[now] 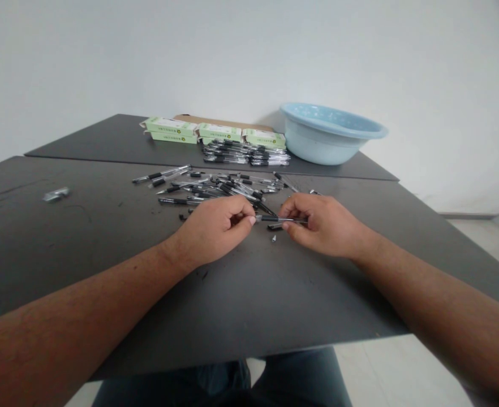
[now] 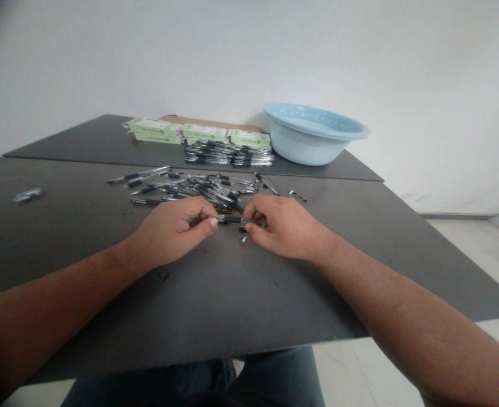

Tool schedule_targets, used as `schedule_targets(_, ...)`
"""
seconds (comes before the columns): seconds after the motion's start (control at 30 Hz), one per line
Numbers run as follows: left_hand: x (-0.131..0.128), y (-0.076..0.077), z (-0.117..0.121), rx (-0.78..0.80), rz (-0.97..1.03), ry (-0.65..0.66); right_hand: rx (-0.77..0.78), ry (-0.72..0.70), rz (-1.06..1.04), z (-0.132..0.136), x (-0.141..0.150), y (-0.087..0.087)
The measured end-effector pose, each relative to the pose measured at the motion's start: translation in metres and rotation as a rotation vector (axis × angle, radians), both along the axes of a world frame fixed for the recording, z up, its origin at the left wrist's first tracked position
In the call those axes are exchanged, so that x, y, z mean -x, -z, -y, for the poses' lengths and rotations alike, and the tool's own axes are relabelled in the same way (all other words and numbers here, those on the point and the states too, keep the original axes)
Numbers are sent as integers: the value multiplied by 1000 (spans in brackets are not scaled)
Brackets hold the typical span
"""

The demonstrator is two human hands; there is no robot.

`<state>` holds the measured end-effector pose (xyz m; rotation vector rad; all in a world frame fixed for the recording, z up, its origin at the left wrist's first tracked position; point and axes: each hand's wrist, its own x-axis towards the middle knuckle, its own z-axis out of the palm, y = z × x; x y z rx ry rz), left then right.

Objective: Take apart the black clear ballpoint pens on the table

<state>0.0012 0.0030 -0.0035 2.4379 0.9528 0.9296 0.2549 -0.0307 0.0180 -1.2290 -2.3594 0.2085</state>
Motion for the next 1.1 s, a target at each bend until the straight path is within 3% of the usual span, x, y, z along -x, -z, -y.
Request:
schedule_targets(0.2, 0, 0, 0, 2, -6, -5, -41, -73, 96, -2, 0, 0)
schedule_targets(0.4, 1, 0, -1, -17, -2, 5, 16, -4, -9, 0, 0, 0)
schedule_targets(0.6, 0, 0, 0, -8, -7, 9, -30, -54, 99, -1, 0, -1)
schedule_targets(0.83, 0, 1, 0, -19, -20, 1, 30, -12, 4, 1, 0, -1)
schedule_targets(1.1, 1, 2, -1, -26, -19, 14, -26, -55, 90, -1, 0, -2)
